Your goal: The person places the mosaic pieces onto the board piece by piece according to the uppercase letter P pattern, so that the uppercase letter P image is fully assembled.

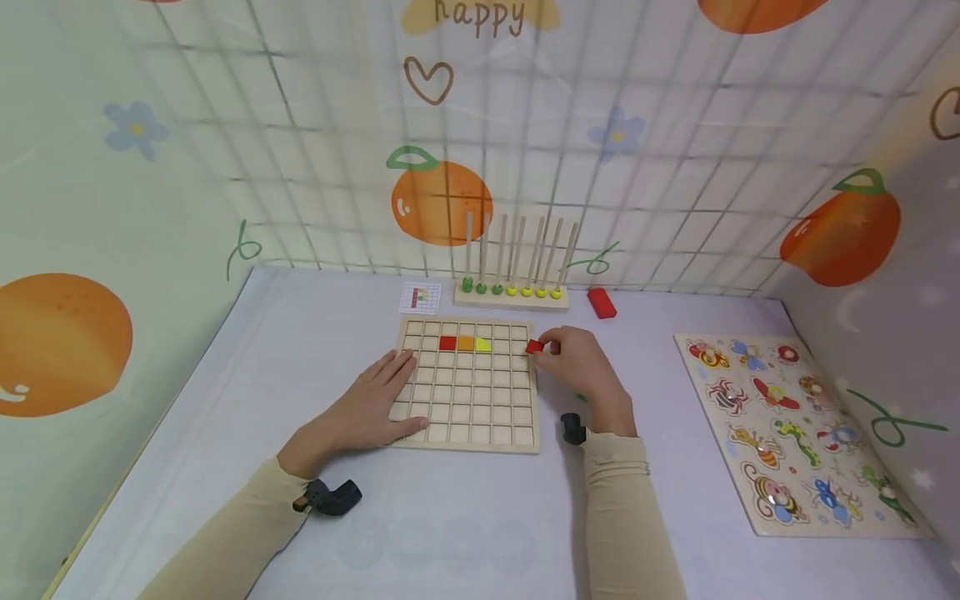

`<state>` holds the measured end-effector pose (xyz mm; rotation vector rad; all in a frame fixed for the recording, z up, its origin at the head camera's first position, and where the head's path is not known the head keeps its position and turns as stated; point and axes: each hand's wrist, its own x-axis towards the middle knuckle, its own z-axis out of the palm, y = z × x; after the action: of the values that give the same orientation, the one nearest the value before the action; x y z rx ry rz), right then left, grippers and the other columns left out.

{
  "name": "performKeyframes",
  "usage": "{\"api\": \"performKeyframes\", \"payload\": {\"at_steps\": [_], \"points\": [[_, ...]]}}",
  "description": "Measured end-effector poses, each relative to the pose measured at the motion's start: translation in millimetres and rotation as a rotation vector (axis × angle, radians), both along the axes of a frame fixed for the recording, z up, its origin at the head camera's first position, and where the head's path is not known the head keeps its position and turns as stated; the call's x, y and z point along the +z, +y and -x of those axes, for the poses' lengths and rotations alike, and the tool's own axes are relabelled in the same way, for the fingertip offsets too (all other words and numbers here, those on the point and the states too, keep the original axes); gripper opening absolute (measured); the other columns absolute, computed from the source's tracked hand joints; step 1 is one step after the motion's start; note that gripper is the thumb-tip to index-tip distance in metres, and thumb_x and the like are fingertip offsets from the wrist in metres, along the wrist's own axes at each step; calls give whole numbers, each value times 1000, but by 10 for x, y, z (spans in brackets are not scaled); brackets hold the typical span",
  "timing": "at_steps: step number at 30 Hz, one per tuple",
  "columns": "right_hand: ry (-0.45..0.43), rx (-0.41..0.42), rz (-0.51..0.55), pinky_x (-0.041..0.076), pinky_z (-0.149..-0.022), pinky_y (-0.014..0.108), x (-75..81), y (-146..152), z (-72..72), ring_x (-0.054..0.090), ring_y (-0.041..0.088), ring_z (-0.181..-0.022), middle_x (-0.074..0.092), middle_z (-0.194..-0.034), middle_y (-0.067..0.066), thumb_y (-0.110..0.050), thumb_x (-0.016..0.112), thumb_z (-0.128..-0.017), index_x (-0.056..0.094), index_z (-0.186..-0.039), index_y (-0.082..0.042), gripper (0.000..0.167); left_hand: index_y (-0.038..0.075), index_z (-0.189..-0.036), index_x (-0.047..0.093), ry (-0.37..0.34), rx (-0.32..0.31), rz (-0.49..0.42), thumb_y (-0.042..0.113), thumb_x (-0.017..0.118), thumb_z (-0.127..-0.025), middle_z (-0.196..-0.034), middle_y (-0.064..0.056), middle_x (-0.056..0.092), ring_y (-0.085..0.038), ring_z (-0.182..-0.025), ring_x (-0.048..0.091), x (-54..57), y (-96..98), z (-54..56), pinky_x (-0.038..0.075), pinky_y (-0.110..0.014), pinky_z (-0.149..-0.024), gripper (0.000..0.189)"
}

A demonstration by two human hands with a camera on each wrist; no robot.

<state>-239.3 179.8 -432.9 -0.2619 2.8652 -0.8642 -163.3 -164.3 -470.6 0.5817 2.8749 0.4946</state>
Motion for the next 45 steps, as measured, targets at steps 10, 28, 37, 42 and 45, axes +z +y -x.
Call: {"api": "performKeyframes", "payload": {"at_steps": [10,28,37,42,45], "points": [[13,55,36,31,-57,29,-4,-204,35,42,18,-67,48,-77,3,-20,65,-93,72,-108,-8,21,8,-164,14,9,-1,5,72,56,-90,-174,-7,10,-30,-161,2,-31,-10,6,15,-50,-130,107],[68,219,27,38,-63,30,15,-794,59,44,15,-65,49,-74,1,-21,70,-93,73,-110,-8,21,8,-165,13,-7,-12,17,72,55,-91,-174,-7,9,-30,-161,2,1,-8,10,15,-50,-130,106],[85,247,9,42,-70,31,18,-1086,34,50,15,-72,50,-72,-1,-23,71,-92,75,-109,-8,23,8,-164,14,0,-18,14,73,54,-91,-174,-7,10,-30,-161,2,9,-20,-4,15,-50,-130,106],[80,289,-10,44,-75,30,14,-1179,42,52,15,-76,50,-69,-2,-17,69,-91,75,-106,-7,19,7,-164,14,2,-25,18,73,53,-92,-174,-7,8,-30,-161,1,4,-25,-4,14,-50,-130,106],[77,298,-21,46,-78,30,20,-1211,44,53,15,-78,54,-72,-3,-18,71,-91,75,-106,-7,19,8,-164,14,4,-28,18,74,52,-92,-174,-7,8,-30,-161,1,5,-25,1,14,-50,-130,106]]}}
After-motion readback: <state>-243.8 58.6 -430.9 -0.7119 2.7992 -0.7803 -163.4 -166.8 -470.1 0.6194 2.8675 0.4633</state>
